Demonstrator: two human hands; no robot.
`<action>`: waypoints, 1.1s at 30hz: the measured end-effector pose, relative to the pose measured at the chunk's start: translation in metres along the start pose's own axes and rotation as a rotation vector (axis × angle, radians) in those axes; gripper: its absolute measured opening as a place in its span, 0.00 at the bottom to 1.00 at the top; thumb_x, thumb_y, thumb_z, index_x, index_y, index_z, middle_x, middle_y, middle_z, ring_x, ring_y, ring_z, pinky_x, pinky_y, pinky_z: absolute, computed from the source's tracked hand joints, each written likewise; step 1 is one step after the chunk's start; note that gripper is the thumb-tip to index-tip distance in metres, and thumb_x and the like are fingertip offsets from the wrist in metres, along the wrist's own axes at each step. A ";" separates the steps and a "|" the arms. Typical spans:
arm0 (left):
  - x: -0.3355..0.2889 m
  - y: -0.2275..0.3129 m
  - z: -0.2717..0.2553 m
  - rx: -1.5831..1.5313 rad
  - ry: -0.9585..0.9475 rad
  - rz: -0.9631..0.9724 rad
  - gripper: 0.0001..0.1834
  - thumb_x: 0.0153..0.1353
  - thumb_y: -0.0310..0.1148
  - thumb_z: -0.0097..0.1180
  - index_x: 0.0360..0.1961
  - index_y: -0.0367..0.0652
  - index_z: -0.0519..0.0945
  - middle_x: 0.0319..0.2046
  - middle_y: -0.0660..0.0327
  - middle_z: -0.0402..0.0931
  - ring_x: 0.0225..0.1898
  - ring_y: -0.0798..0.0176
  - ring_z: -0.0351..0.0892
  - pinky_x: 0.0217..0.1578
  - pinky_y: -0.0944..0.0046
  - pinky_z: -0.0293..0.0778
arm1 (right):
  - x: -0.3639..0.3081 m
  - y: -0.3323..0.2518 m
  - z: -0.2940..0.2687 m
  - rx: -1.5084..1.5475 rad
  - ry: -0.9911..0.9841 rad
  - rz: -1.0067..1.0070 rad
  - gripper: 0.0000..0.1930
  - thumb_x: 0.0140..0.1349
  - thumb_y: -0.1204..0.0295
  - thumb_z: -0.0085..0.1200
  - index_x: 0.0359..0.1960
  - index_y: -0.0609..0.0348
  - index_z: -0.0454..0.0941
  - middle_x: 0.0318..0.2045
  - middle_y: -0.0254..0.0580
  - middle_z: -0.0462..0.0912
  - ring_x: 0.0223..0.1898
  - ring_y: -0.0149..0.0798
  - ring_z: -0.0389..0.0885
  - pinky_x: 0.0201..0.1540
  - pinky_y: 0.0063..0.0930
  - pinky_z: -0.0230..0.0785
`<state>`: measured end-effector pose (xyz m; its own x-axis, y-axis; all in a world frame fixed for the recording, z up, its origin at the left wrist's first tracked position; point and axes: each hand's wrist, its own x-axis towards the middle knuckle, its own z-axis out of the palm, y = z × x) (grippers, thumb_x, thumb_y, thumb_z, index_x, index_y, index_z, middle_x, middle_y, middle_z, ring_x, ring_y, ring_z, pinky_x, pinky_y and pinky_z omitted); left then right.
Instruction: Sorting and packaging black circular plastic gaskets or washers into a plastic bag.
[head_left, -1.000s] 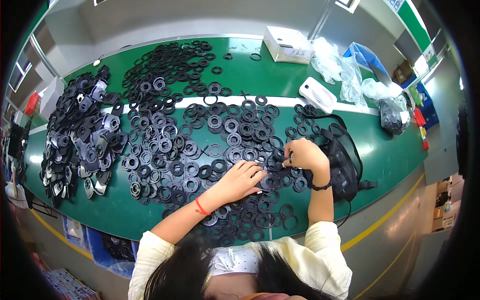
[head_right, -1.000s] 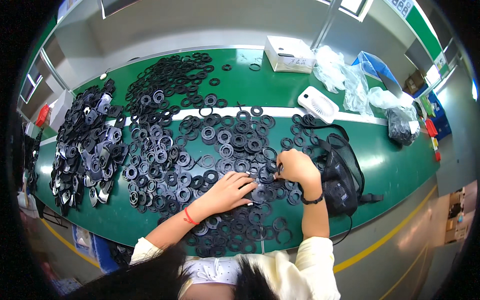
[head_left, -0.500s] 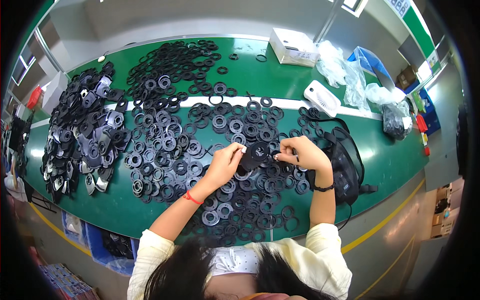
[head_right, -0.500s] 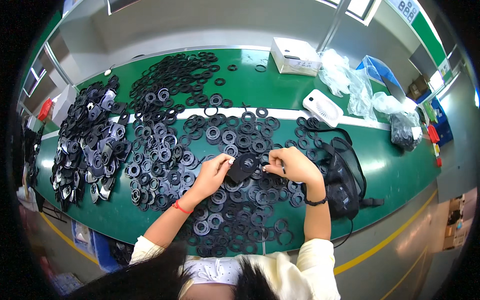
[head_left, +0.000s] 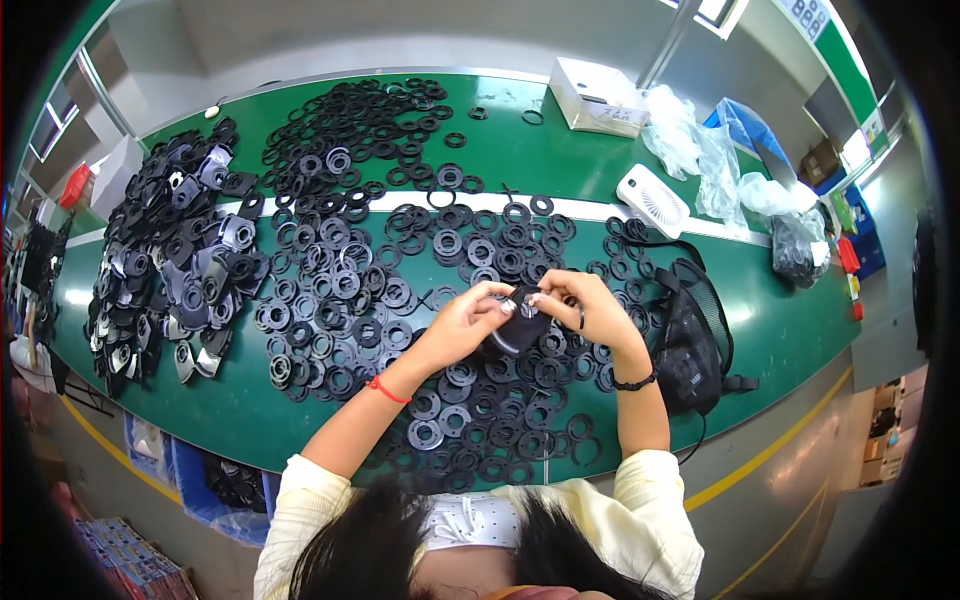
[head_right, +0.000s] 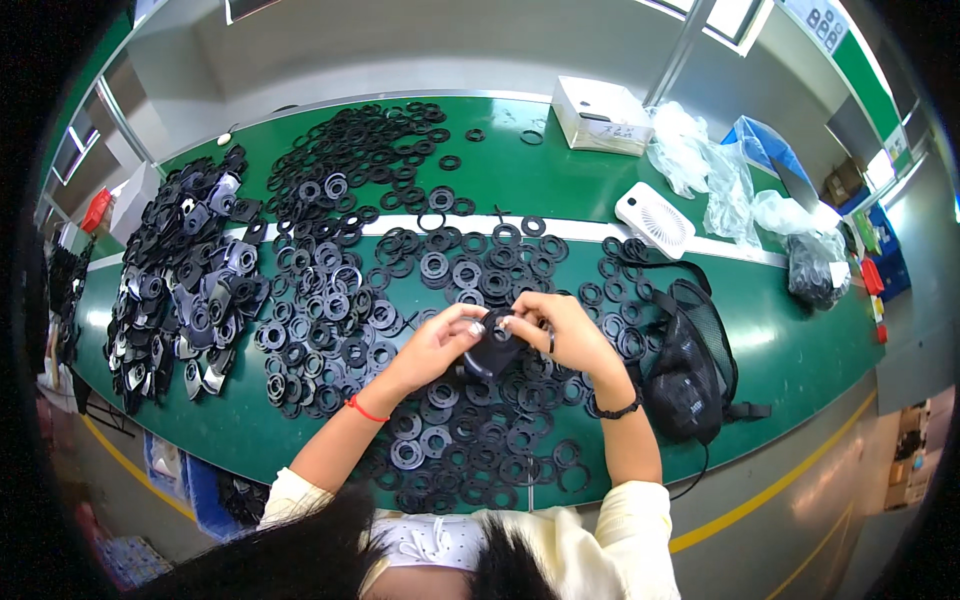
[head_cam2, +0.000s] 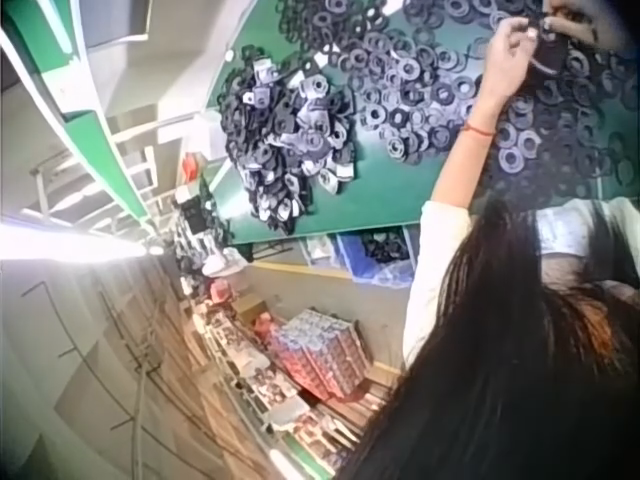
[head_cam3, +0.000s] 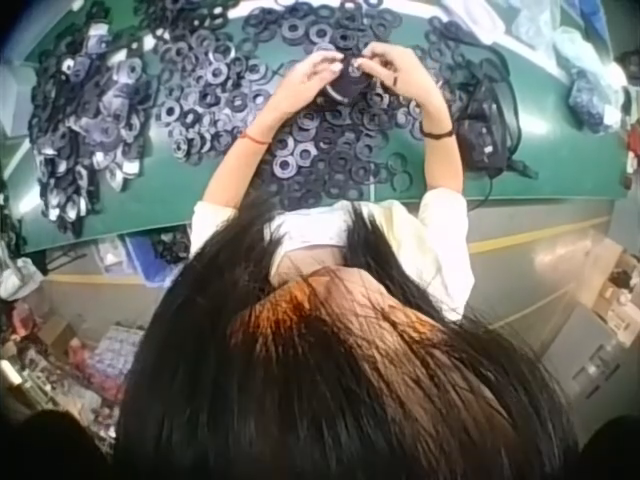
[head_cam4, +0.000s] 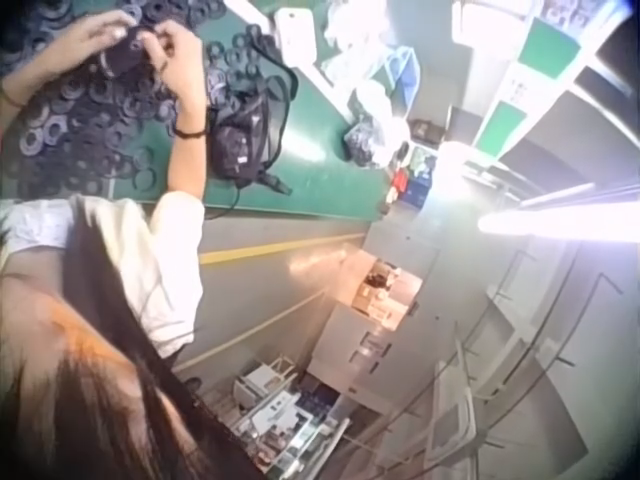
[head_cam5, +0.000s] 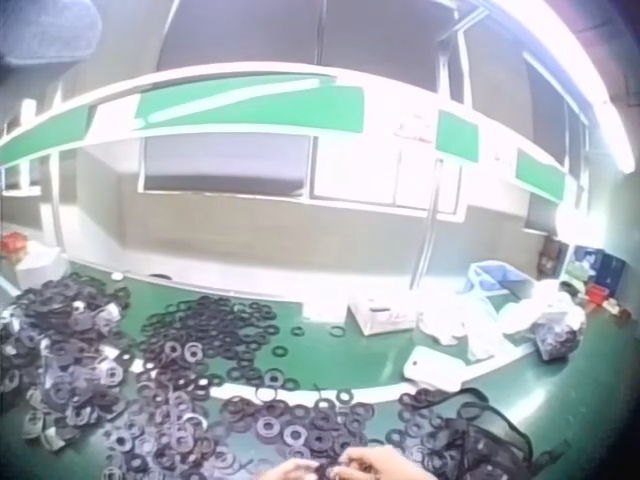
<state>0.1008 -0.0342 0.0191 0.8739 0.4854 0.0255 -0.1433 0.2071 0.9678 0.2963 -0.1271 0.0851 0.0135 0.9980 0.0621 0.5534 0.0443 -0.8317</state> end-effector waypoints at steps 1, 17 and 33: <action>-0.001 0.002 0.003 0.011 -0.031 -0.007 0.16 0.66 0.30 0.50 0.53 0.37 0.68 0.43 0.61 0.76 0.43 0.74 0.74 0.41 0.73 0.70 | -0.001 -0.001 0.002 -0.020 -0.050 0.018 0.08 0.58 0.71 0.59 0.32 0.63 0.75 0.16 0.35 0.75 0.18 0.25 0.68 0.22 0.22 0.59; 0.000 -0.006 0.000 -0.254 0.216 -0.084 0.14 0.71 0.38 0.39 0.48 0.39 0.70 0.44 0.58 0.77 0.42 0.69 0.78 0.43 0.68 0.74 | 0.006 -0.002 0.021 0.740 0.163 0.163 0.06 0.65 0.76 0.49 0.40 0.66 0.69 0.30 0.40 0.76 0.30 0.32 0.81 0.34 0.22 0.76; 0.002 -0.012 -0.003 -0.022 0.343 0.078 0.12 0.70 0.30 0.40 0.47 0.35 0.71 0.38 0.62 0.78 0.36 0.74 0.76 0.37 0.73 0.72 | 0.003 -0.007 0.047 0.133 0.205 0.067 0.22 0.54 0.78 0.60 0.51 0.68 0.69 0.23 0.39 0.79 0.21 0.26 0.79 0.24 0.18 0.71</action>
<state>0.1034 -0.0331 0.0065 0.6534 0.7569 0.0097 -0.2165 0.1747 0.9605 0.2537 -0.1220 0.0654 0.2230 0.9693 0.1035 0.4308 -0.0028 -0.9024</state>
